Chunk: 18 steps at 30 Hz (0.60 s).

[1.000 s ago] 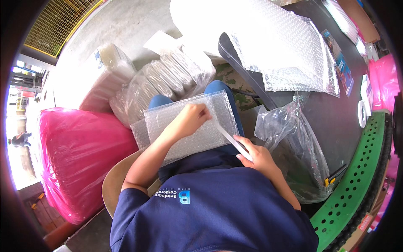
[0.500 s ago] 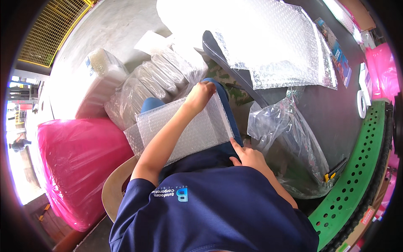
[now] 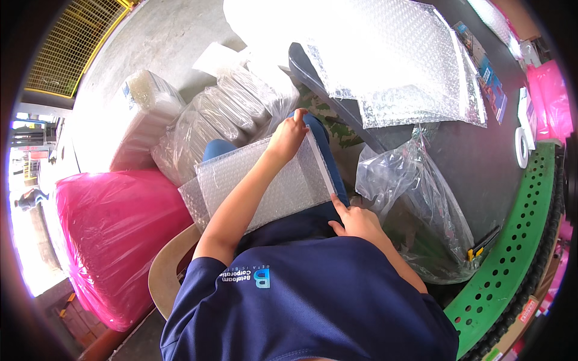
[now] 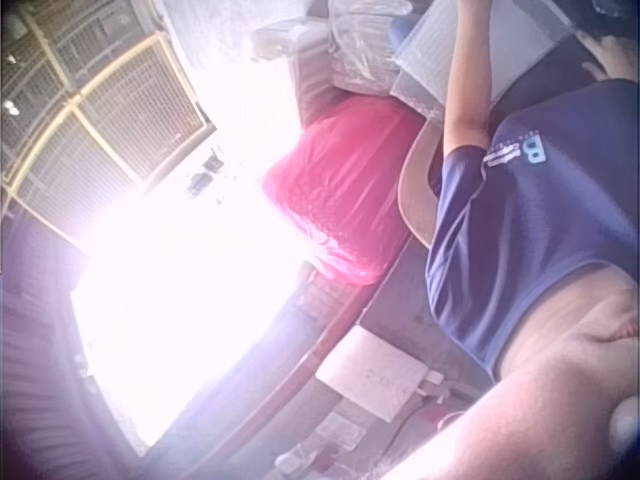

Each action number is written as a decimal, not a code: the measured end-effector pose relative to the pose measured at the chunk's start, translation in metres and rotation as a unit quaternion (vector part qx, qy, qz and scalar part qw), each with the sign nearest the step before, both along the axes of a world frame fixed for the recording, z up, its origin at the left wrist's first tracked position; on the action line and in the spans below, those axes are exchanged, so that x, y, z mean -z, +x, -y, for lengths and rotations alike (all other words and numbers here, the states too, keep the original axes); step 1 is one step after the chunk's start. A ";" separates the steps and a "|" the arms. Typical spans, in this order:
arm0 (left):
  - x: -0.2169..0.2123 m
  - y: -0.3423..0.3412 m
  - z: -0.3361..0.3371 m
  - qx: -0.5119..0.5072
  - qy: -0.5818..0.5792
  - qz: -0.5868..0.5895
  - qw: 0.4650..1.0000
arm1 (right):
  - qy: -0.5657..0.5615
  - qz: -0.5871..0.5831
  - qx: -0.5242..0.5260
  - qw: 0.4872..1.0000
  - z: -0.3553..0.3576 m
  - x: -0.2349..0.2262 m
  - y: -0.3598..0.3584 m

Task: The person sits at a table in a warehouse and repeatedly applies clear tape to sheets of bubble wrap. They pull tape from a roll, press it onto the bubble wrap, and fold the wrap over to seal it. The person handles multiple sheets of bubble wrap and stacks the finished pieces on the table.

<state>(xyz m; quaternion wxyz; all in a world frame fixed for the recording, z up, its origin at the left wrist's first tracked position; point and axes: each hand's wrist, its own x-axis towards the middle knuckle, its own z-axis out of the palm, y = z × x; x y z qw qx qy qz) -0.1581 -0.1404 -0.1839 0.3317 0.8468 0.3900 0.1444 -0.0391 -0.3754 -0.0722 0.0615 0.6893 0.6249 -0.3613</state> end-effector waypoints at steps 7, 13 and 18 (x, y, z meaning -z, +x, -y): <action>0.000 0.000 0.000 -0.007 -0.011 -0.001 1.000 | -0.002 0.009 -0.014 1.000 -0.001 0.000 -0.001; -0.001 0.000 0.000 -0.008 -0.018 0.011 1.000 | -0.013 0.015 -0.017 1.000 -0.003 0.001 0.000; 0.002 0.000 0.000 -0.010 -0.012 0.012 1.000 | -0.012 0.018 -0.016 1.000 -0.004 0.001 -0.001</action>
